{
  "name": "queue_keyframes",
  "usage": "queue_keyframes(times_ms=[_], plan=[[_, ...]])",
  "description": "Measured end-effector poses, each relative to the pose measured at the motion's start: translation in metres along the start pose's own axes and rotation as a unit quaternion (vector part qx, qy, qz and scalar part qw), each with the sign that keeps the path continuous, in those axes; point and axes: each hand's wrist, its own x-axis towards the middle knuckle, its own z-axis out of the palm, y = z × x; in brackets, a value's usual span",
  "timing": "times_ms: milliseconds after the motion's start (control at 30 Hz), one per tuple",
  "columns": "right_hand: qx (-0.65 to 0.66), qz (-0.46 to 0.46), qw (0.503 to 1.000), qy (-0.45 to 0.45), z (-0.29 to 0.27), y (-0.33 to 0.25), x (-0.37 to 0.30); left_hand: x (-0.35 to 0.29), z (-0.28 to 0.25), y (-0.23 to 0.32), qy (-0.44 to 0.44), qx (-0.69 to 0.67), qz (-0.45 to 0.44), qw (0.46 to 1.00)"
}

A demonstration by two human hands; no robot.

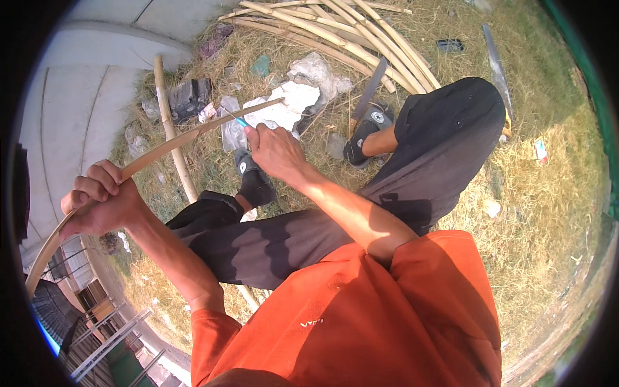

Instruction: The person sits on the ground and uses a knife to shave a long bamboo strip, removing thin layers to smooth and thin the material. The person holds the strip with one hand and carefully guides the knife along its length.

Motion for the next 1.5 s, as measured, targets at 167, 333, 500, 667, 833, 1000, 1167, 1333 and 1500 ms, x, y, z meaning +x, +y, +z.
queue_keyframes(times_ms=[167,333,500,667,833,1000,1167,1333,1500], plan=[[-0.020,-0.058,0.998,0.026,0.019,-0.001,-0.001,-0.001,-0.011,0.007,0.018,-0.010,-0.007,1.000],[-0.025,-0.031,0.999,-0.011,0.005,0.004,0.013,-0.001,-0.017,0.007,0.059,0.007,-0.020,0.998],[-0.044,0.007,0.999,0.003,0.018,0.032,0.028,0.010,-0.029,0.001,0.092,-0.017,-0.057,0.994],[-0.072,0.023,0.997,-0.027,0.006,0.024,0.042,0.050,-0.020,-0.017,0.105,0.019,-0.089,0.990],[-0.081,0.040,0.996,-0.001,-0.004,0.018,0.029,0.071,-0.019,-0.037,0.089,-0.002,-0.115,0.989],[-0.090,0.024,0.995,0.042,0.008,0.055,0.028,0.076,0.051,-0.056,0.130,0.050,0.001,0.990],[-0.149,0.033,0.988,0.026,0.012,0.070,0.041,0.081,0.060,-0.049,0.185,0.137,-0.018,0.973],[-0.255,0.186,0.948,-0.032,0.006,0.173,0.048,0.093,0.052,-0.057,0.176,0.079,-0.012,0.981],[-0.254,0.100,0.961,0.042,-0.007,0.176,0.045,0.089,0.070,-0.053,0.180,0.075,-0.025,0.980]])
